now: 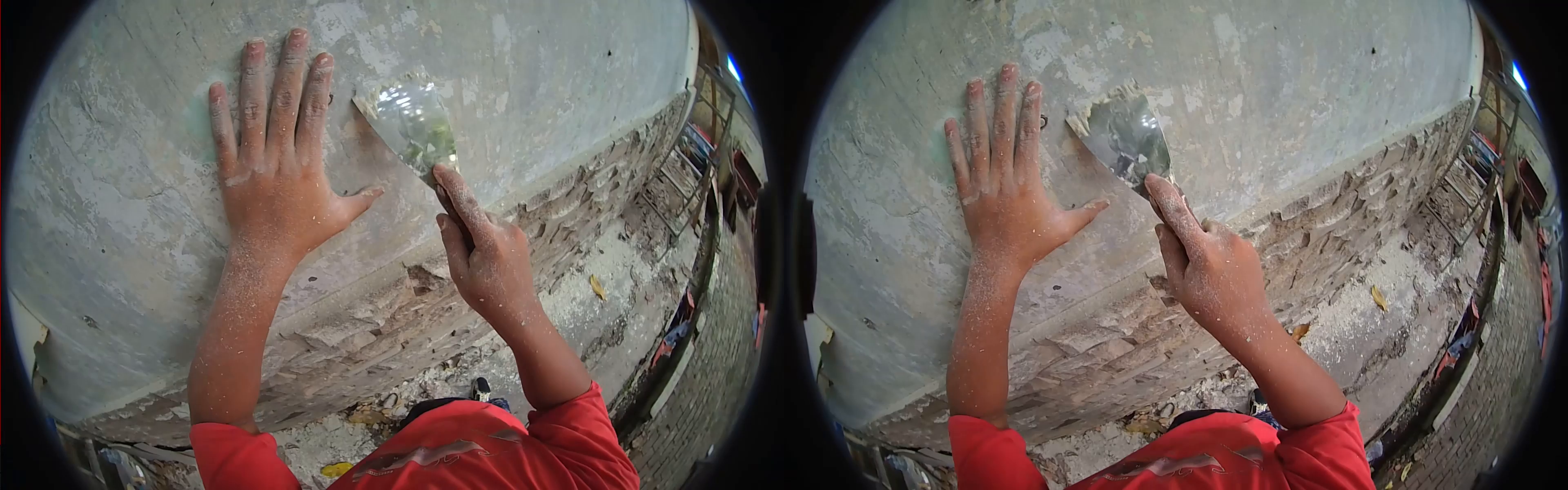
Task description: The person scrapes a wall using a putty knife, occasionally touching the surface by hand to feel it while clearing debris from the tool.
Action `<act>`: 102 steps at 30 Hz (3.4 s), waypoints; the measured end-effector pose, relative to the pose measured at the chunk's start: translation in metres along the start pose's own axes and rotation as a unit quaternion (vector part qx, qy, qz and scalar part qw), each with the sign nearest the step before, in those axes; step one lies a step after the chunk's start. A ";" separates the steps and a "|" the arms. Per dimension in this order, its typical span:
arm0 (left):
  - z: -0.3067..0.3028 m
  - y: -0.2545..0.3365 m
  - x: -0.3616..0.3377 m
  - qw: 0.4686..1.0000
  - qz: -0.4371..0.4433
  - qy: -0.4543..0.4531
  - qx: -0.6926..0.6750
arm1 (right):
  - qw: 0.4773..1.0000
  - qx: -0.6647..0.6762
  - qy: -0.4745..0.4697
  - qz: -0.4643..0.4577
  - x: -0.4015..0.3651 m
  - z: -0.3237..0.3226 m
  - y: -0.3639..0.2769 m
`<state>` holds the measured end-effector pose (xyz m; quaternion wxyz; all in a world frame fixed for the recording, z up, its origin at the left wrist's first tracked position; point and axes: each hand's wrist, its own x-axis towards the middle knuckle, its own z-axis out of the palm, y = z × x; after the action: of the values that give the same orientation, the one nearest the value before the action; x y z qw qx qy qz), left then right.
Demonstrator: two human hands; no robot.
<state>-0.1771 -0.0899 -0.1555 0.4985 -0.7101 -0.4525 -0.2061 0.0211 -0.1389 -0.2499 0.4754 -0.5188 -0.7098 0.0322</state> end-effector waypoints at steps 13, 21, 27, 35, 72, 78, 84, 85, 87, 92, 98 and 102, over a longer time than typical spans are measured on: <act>0.018 0.047 -0.003 0.994 -0.091 0.066 -0.011 | 0.992 0.020 0.094 -0.085 0.069 -0.042 0.030; 0.034 0.110 0.026 0.983 -0.165 0.080 0.011 | 0.999 -0.017 -0.008 -0.040 0.004 -0.047 0.155; 0.035 0.134 0.086 0.984 -0.149 0.094 0.026 | 0.985 0.044 0.135 -0.100 0.149 -0.142 0.147; 0.036 0.146 0.108 0.977 -0.170 0.115 0.054 | 0.992 0.059 0.100 -0.050 0.016 -0.077 0.244; 0.065 0.349 0.286 0.979 -0.200 0.030 0.000 | 0.983 0.045 0.138 -0.113 0.238 -0.305 0.405; 0.067 0.383 0.291 0.986 -0.161 -0.042 0.011 | 0.965 0.073 0.206 -0.143 0.302 -0.343 0.420; 0.074 0.383 0.254 0.983 -0.163 -0.082 0.002 | 0.997 0.023 0.042 -0.056 0.175 -0.285 0.478; 0.074 0.385 0.244 0.982 -0.162 -0.093 -0.004 | 0.999 0.029 0.007 -0.037 0.148 -0.273 0.490; 0.075 0.387 0.224 0.978 -0.172 -0.118 0.004 | 0.999 0.034 -0.032 -0.013 0.110 -0.259 0.500; 0.059 0.389 0.196 0.958 -0.168 -0.231 0.016 | 0.998 0.045 0.020 -0.028 0.140 -0.283 0.466; 0.027 0.393 0.198 0.939 -0.179 -0.291 -0.040 | 0.992 0.021 0.109 -0.059 0.228 -0.340 0.410; 0.019 0.410 0.201 0.917 -0.223 -0.318 -0.093 | 0.999 0.007 0.044 -0.019 0.191 -0.328 0.425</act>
<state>0.2690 -0.0236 -0.2273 0.2012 -0.6623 -0.7122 -0.1167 0.5522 0.0561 -0.1774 0.5105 -0.5027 -0.6976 0.0049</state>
